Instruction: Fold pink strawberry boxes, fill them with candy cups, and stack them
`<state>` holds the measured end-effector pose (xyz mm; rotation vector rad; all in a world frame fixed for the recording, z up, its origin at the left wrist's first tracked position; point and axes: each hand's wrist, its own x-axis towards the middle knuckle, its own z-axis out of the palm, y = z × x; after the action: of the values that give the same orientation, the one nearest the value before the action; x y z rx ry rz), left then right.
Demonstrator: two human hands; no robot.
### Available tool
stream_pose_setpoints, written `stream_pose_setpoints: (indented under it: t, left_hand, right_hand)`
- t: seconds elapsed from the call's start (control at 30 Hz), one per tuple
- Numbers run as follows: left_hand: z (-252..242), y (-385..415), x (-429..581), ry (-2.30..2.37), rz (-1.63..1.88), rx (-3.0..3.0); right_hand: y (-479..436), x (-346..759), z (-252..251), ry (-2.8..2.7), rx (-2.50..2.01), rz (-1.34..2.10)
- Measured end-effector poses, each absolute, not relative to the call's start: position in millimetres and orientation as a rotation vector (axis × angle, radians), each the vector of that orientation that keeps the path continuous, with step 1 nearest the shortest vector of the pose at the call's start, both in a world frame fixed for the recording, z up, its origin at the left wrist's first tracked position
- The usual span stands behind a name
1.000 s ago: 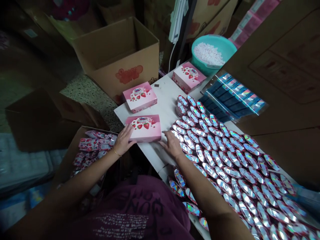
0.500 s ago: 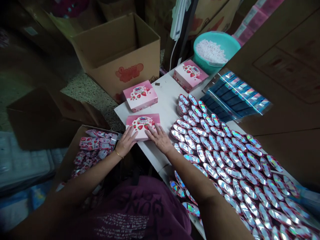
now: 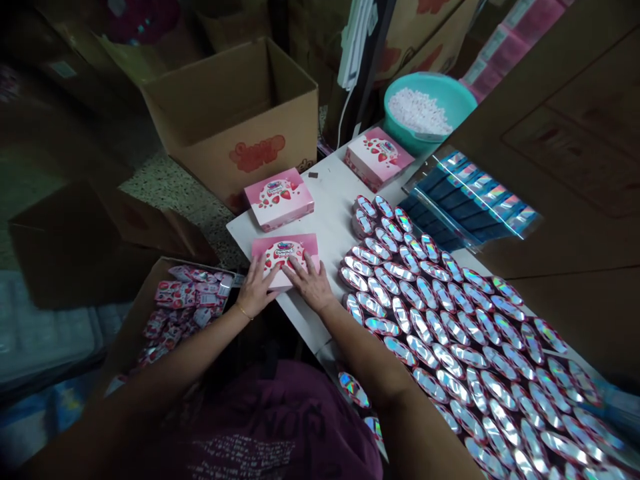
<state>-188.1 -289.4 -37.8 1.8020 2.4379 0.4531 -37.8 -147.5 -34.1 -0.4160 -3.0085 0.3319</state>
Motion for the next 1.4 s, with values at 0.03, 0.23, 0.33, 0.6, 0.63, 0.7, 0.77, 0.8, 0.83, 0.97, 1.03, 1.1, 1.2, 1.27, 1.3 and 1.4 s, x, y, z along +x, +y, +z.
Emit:
stream_pose_setpoints:
  t: [0.03,0.23,0.33,0.6,0.63,0.7,0.77,0.8,0.83,0.97,1.03,1.1,1.2,1.27,1.3,1.4]
  left_hand:
    - [-40.1,-287.5,-190.8,2.404,0.479,1.814]
    - [-51.6,-286.3,-189.4,2.427,0.447,1.716]
    - [-48.6,-288.8,-185.6,2.430,0.394,1.648]
    - [-59.7,-283.7,-211.3,2.149,1.163,0.622]
    - [-62.0,-281.6,-213.5,2.058,1.204,0.520]
    - [-64.8,-279.4,-215.8,1.932,1.247,0.446]
    - [-66.0,-279.3,-216.9,1.912,1.246,0.433]
    - [-66.5,-279.5,-217.4,1.926,1.232,0.438]
    - [-67.3,-279.7,-217.8,1.946,1.217,0.450]
    - [-71.9,-277.8,-216.2,1.996,1.222,0.491]
    - [-70.3,-276.9,-212.4,1.996,1.251,0.447]
    - [-62.8,-277.6,-208.2,1.961,1.289,0.358]
    - [-43.5,-279.9,-205.7,1.873,1.339,0.206]
    - [-27.0,-276.9,-207.8,1.832,1.411,0.119]
    - [-17.9,-272.2,-210.2,1.811,1.467,0.106]
    - [8.6,-240.3,-225.6,1.799,1.635,0.161]
  right_hand:
    - [-147.1,-40.0,-33.9,-3.010,-0.415,0.348]
    - [-151.1,-40.0,-43.1,-3.009,-0.468,0.391]
    - [-150.7,-38.3,-42.8,-3.028,-0.444,0.418]
    - [-147.2,-34.3,-53.1,-2.159,-1.120,1.435]
    - [-150.0,-32.4,-56.3,-2.022,-1.136,1.572]
    - [-156.4,-27.2,-59.7,-1.864,-1.113,1.741]
    - [-160.8,-22.2,-58.7,-1.790,-1.133,1.808]
    - [-161.5,-20.5,-57.0,-1.762,-1.151,1.836]
    - [-161.2,-19.4,-55.0,-1.732,-1.168,1.872]
    - [-155.9,-20.1,-49.3,-1.579,-1.200,1.980]
    - [-156.0,-21.4,-46.5,-1.494,-1.203,1.991]
    - [-158.5,-23.2,-40.8,-1.420,-1.173,2.003]
    - [-157.8,-29.5,-26.5,-1.346,-1.077,2.026]
    - [-146.1,-38.3,-11.8,-1.332,-1.008,2.036]
    - [-135.5,-44.7,-2.6,-1.341,-0.973,2.035]
    - [-85.9,-76.7,25.6,-1.405,-0.879,1.976]
